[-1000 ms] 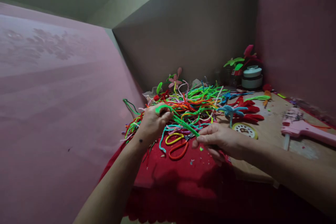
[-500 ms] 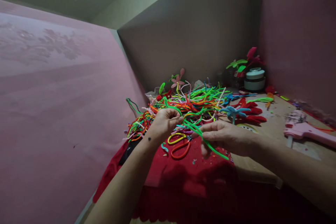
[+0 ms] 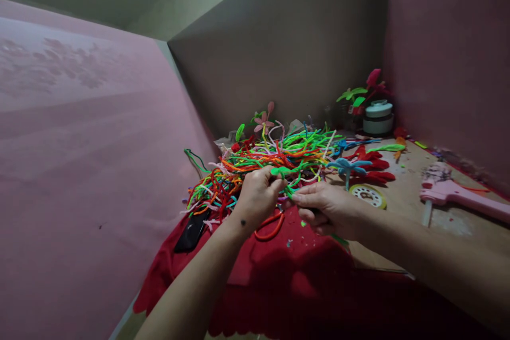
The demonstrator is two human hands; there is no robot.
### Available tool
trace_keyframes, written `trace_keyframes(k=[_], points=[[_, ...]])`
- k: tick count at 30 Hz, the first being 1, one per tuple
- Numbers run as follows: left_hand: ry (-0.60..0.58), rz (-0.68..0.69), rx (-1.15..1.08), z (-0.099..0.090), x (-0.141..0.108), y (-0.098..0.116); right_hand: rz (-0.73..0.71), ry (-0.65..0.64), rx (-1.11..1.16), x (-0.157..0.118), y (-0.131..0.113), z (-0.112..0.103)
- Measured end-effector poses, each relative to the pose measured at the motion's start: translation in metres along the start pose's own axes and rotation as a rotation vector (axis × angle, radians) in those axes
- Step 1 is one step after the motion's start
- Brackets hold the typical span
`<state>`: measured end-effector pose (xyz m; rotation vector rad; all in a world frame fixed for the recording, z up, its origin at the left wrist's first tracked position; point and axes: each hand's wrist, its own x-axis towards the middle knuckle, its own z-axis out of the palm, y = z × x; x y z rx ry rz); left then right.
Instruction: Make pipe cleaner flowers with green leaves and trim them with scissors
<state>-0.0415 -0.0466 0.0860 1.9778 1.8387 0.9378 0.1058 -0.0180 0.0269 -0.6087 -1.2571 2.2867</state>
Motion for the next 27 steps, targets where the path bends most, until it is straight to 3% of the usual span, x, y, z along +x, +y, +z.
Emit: trace_keyframes(k=[6,8,10,13,16,21,24,27], points=[[0.04,-0.015,0.018,0.006,0.002,-0.005,0.013,0.154,-0.193,-0.008,0.012,0.009],[0.011,-0.02,-0.019,0.008,0.004,-0.005,0.006,0.204,-0.285,-0.011,0.013,0.011],[-0.062,-0.048,-0.123,0.007,0.006,-0.003,-0.013,0.172,-0.302,-0.014,0.01,0.009],[-0.187,-0.097,-0.331,0.005,0.01,0.0,-0.075,0.061,-0.148,-0.014,0.001,0.005],[-0.237,-0.086,-0.399,0.007,0.013,0.001,-0.129,0.063,0.057,-0.01,-0.008,0.002],[-0.235,-0.084,-0.47,0.013,0.018,-0.005,-0.04,0.114,0.274,0.0,-0.013,-0.002],[-0.22,-0.034,-0.443,0.015,0.022,-0.007,-0.026,0.175,0.26,0.005,-0.008,-0.006],[-0.113,0.045,-0.29,0.02,0.026,-0.007,-0.086,0.215,0.156,0.008,0.001,-0.008]])
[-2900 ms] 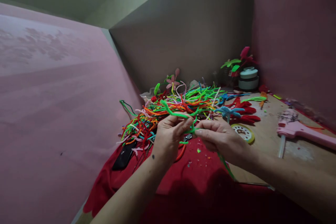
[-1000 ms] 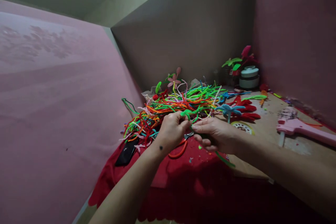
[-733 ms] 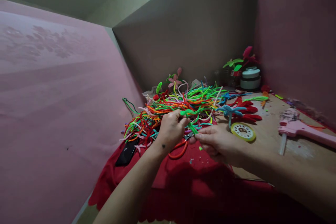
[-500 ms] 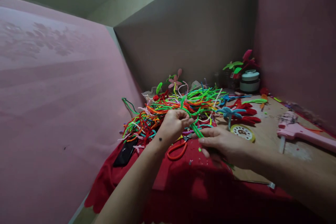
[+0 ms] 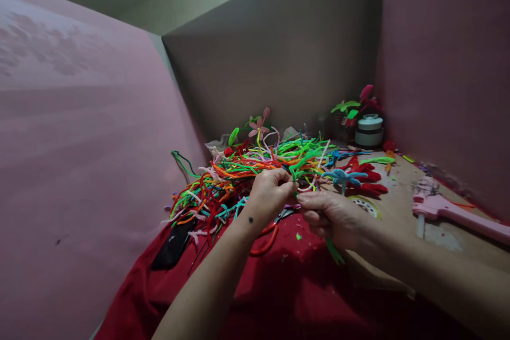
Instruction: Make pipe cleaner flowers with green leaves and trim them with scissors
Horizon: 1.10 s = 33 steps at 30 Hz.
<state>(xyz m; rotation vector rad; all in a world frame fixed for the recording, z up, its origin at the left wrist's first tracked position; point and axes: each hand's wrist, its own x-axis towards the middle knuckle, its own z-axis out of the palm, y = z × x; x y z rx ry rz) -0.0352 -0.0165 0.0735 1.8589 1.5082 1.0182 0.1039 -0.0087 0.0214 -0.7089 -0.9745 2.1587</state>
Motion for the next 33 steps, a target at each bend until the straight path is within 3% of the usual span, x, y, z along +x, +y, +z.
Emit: trace_keyframes(k=[4,7,10,13,20,29,33], points=[[0.065,0.047,0.172,0.009,0.002,-0.006,-0.114,0.027,-0.157,0.0,0.01,-0.003],[0.058,0.026,0.134,0.013,0.005,-0.015,-0.107,0.014,-0.194,0.002,0.013,-0.008],[-0.037,-0.008,-0.02,0.013,0.009,-0.023,-0.127,-0.02,-0.205,0.006,0.011,-0.012],[-0.148,-0.04,-0.124,0.011,0.011,-0.027,-0.166,0.034,-0.205,0.01,0.01,-0.013],[-0.272,-0.121,-0.219,-0.004,0.006,-0.023,-0.181,0.119,-0.182,0.009,0.01,-0.008],[-0.225,0.038,-0.048,-0.009,0.002,-0.024,-0.204,0.076,-0.158,0.008,0.009,-0.009],[-0.18,0.093,0.006,-0.005,-0.001,-0.02,-0.26,0.118,-0.237,0.006,0.009,-0.008]])
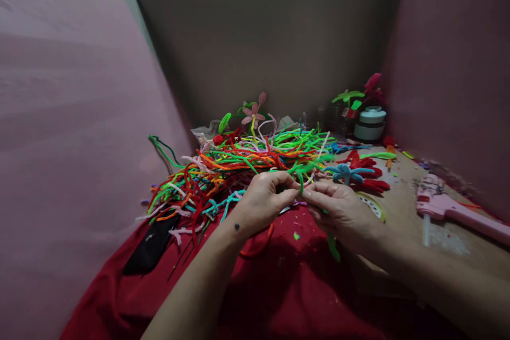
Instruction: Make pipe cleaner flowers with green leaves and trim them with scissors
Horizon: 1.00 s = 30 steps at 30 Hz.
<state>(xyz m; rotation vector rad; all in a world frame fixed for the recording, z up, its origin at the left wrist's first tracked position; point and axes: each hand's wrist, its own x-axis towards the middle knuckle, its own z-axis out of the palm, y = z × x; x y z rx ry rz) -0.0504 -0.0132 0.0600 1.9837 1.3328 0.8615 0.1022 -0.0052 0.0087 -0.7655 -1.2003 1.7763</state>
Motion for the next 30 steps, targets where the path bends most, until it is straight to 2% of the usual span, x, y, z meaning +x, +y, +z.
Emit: trace_keyframes(k=[5,7,11,15,20,23,27,30], points=[[0.036,0.07,0.113,0.003,-0.003,0.002,-0.092,0.062,-0.111,-0.003,0.0,0.003],[0.062,0.175,0.239,0.005,-0.006,0.0,-0.087,0.061,-0.11,-0.003,0.0,0.003],[0.146,0.455,0.649,0.008,-0.01,-0.005,-0.064,0.062,-0.072,-0.002,0.001,0.001],[0.234,0.602,0.934,0.009,-0.01,-0.007,-0.054,0.042,-0.008,0.0,0.001,-0.001],[0.352,0.628,0.937,0.008,-0.006,-0.01,-0.085,0.017,0.034,-0.001,-0.003,-0.001],[0.358,0.662,0.934,0.007,-0.006,-0.011,-0.072,0.016,0.067,-0.001,-0.004,-0.002],[0.359,0.792,1.019,0.001,-0.008,-0.011,-0.007,0.024,0.149,-0.001,-0.005,-0.002],[0.472,0.805,1.007,-0.011,-0.008,-0.013,0.004,0.049,0.173,-0.002,-0.008,-0.001]])
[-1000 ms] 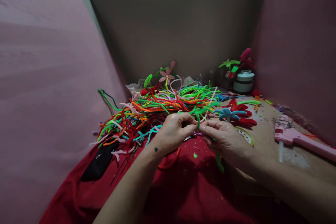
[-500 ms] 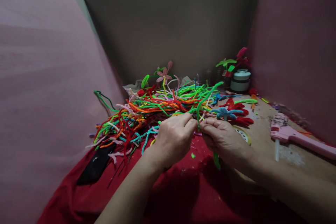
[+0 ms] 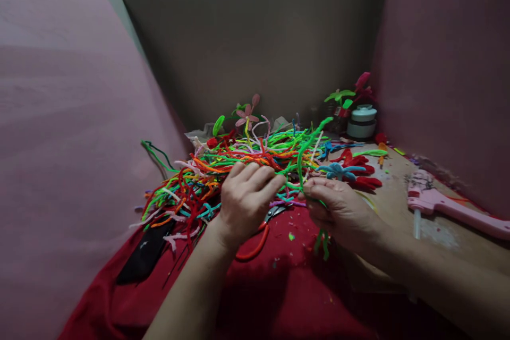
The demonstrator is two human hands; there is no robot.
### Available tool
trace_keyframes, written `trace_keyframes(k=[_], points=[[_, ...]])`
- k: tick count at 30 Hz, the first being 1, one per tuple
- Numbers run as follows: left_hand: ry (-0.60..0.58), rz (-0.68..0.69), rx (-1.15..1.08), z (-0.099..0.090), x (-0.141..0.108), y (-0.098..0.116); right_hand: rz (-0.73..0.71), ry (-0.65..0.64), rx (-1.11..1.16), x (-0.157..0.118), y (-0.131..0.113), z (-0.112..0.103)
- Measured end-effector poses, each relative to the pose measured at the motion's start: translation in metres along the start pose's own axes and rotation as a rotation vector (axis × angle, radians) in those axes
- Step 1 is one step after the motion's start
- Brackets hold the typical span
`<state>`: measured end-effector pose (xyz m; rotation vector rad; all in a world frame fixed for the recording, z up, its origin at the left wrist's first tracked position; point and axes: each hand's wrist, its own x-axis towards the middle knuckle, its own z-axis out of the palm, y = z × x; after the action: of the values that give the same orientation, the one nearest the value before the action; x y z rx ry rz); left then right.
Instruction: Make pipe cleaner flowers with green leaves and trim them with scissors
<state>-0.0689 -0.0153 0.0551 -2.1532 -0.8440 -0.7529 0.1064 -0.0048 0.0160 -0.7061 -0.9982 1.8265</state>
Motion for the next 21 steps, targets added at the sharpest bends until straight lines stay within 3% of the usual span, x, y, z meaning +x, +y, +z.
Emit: trace_keyframes(k=[3,6,7,9,11,14,17,21], points=[[0.237,-0.263,-0.017,-0.004,-0.003,-0.019,-0.029,0.021,0.02,-0.001,-0.004,0.001],[0.557,-0.757,-0.291,-0.002,-0.005,-0.034,-0.07,0.033,0.053,-0.003,-0.009,0.001],[0.601,-0.888,-0.44,0.0,-0.005,-0.036,-0.08,0.027,0.059,-0.004,-0.01,0.002],[0.511,-1.019,-0.716,0.005,-0.003,-0.033,-0.093,0.003,0.057,-0.005,-0.011,0.002],[0.178,-0.932,-0.926,0.008,0.0,-0.02,-0.098,-0.019,0.048,-0.005,-0.01,0.002],[-0.095,-0.638,-1.115,0.008,0.005,0.002,-0.069,-0.082,0.043,-0.004,-0.008,0.0],[-0.123,-0.497,-1.138,0.006,0.007,0.012,0.001,-0.163,0.04,-0.003,-0.007,-0.003],[-0.086,-0.268,-0.809,0.008,0.004,0.009,0.077,-0.185,0.005,-0.003,-0.008,-0.004]])
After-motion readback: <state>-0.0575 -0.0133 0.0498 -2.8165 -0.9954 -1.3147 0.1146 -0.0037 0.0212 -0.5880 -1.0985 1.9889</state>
